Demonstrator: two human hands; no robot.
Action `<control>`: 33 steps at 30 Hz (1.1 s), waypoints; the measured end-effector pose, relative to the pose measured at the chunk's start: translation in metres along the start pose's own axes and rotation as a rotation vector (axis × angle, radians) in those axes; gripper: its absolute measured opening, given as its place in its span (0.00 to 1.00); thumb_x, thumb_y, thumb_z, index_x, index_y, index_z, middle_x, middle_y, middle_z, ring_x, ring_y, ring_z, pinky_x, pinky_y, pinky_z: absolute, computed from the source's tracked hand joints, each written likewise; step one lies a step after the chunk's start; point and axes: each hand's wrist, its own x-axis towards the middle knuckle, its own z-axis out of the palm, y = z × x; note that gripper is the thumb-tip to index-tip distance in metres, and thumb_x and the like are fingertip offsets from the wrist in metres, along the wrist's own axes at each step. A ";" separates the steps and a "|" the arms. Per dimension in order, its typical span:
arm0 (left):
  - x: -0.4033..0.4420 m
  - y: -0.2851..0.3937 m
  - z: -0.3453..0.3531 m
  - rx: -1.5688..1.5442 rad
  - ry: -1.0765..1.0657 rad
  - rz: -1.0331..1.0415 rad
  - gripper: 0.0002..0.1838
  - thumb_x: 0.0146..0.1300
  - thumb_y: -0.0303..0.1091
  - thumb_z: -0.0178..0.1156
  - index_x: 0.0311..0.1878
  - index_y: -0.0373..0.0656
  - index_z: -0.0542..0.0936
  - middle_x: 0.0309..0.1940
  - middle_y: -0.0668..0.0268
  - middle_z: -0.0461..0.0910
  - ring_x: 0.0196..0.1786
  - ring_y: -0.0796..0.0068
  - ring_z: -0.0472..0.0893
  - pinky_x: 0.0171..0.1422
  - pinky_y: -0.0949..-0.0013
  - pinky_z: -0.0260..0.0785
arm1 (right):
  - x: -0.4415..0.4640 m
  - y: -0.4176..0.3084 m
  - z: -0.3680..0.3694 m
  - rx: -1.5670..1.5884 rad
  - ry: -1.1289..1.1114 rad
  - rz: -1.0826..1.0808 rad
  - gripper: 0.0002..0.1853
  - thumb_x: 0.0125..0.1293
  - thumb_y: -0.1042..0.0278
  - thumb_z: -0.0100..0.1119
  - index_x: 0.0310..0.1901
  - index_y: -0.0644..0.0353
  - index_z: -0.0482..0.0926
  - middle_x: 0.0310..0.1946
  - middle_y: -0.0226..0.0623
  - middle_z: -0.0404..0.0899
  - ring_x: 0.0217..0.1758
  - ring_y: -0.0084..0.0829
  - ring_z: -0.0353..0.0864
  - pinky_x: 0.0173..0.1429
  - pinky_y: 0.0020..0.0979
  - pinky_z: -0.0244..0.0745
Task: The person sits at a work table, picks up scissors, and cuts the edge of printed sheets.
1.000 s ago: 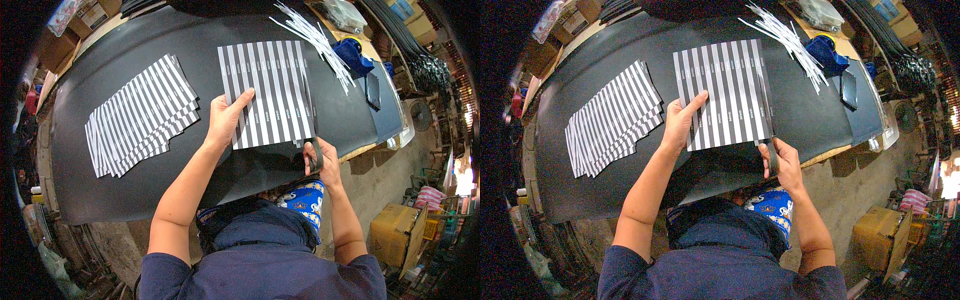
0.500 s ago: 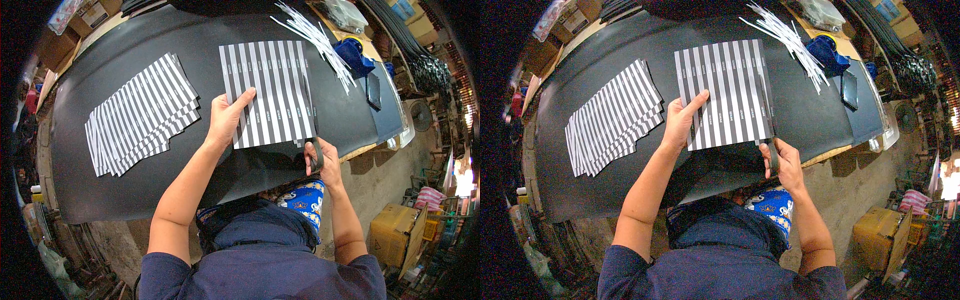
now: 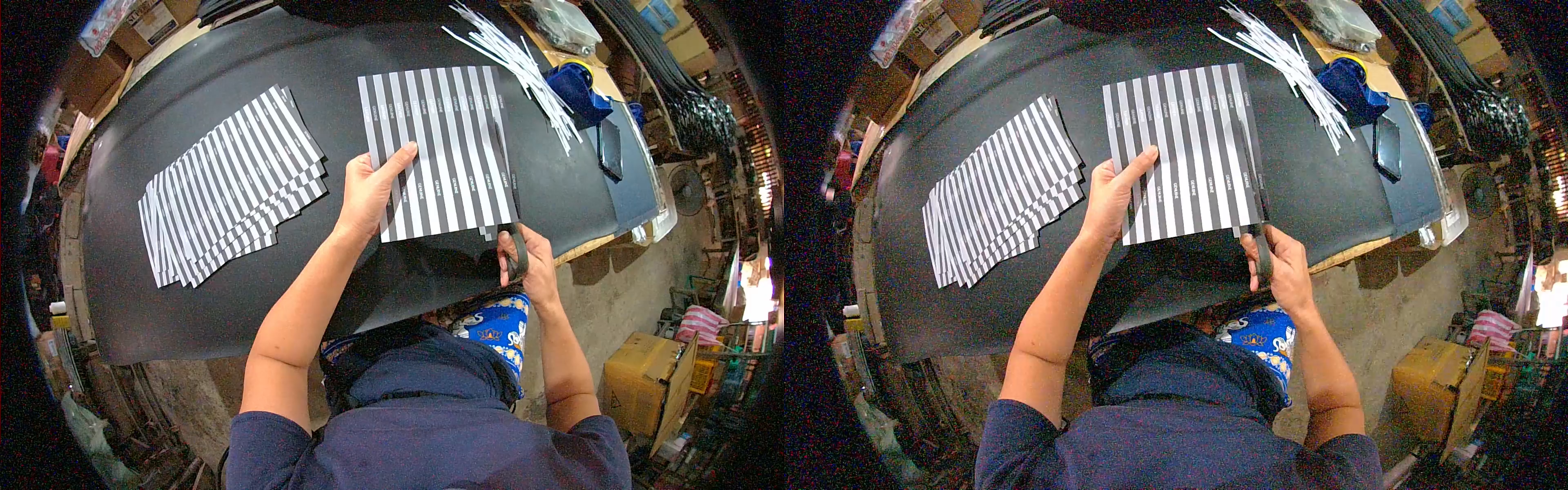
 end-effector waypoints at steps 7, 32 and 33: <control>0.001 0.002 0.000 -0.045 0.005 -0.025 0.14 0.61 0.36 0.61 0.40 0.32 0.78 0.31 0.59 0.81 0.28 0.78 0.82 0.33 0.76 0.77 | 0.001 0.000 -0.003 -0.031 -0.015 0.023 0.15 0.65 0.56 0.58 0.32 0.62 0.74 0.18 0.25 0.68 0.17 0.16 0.68 0.19 0.20 0.66; -0.003 0.000 0.004 0.061 -0.027 -0.124 0.15 0.59 0.37 0.63 0.39 0.31 0.78 0.31 0.57 0.82 0.27 0.77 0.82 0.32 0.76 0.76 | 0.016 0.008 -0.013 0.242 -0.127 -0.071 0.18 0.64 0.54 0.52 0.34 0.65 0.75 0.21 0.34 0.73 0.19 0.25 0.73 0.20 0.25 0.69; -0.005 0.002 0.007 0.058 -0.033 -0.121 0.15 0.59 0.37 0.63 0.39 0.31 0.78 0.31 0.57 0.82 0.27 0.77 0.82 0.32 0.76 0.76 | 0.017 0.008 -0.014 0.239 -0.122 -0.076 0.18 0.64 0.54 0.52 0.34 0.65 0.75 0.21 0.34 0.73 0.19 0.25 0.73 0.20 0.25 0.69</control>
